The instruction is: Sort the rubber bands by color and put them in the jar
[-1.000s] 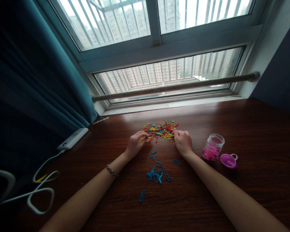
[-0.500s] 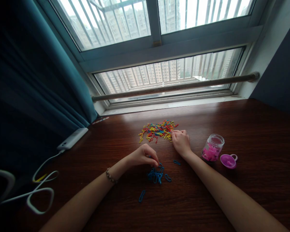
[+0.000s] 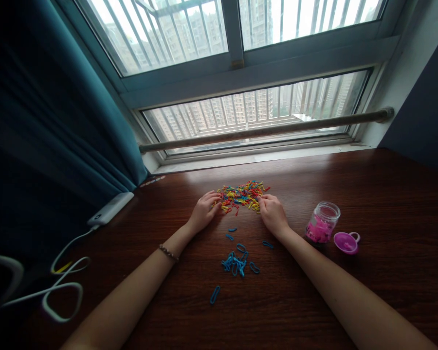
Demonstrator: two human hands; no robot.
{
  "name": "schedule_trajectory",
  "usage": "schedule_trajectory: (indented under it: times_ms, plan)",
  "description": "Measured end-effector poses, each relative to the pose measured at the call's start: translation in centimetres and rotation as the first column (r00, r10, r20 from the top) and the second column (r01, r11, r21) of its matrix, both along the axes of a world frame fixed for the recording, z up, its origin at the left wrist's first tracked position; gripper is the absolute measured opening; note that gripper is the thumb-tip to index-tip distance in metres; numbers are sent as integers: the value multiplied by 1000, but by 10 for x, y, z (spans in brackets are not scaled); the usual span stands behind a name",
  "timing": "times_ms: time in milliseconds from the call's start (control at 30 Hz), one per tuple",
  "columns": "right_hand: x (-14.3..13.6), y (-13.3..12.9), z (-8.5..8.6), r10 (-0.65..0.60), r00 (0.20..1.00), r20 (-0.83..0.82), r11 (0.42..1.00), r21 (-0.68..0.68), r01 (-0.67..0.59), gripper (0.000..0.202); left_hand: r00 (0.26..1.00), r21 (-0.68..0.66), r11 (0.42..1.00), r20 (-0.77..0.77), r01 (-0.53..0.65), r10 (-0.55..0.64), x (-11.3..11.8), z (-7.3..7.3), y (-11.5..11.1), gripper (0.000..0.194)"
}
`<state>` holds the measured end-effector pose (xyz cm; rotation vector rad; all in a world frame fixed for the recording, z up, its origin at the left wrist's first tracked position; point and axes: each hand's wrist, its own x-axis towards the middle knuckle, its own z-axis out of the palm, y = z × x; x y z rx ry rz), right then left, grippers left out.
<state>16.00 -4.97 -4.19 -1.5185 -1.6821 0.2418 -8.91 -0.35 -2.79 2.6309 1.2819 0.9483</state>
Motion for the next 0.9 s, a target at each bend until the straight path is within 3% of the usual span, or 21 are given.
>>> schedule_trajectory:
  times_ms: [133,367,600,900]
  plan:
    - [0,1,-1,15,998,57,1000,-3,-15,42,989,-36,999,-149,-32,26,3,-3,-3,25]
    - [0,1,-3,-9,998,68,999,-31,11,38,977,-41,998,-208,-48,38,4,-3,-6,28]
    - [-1,-1,1,-35,995,-98,998,48,40,41,956,-92,996,-291,10,-37,5,-4,-4,34]
    - [2,-5,7,-89,969,-231,989,99,114,26,960,-74,997,-280,-34,12,7,-5,-4,35]
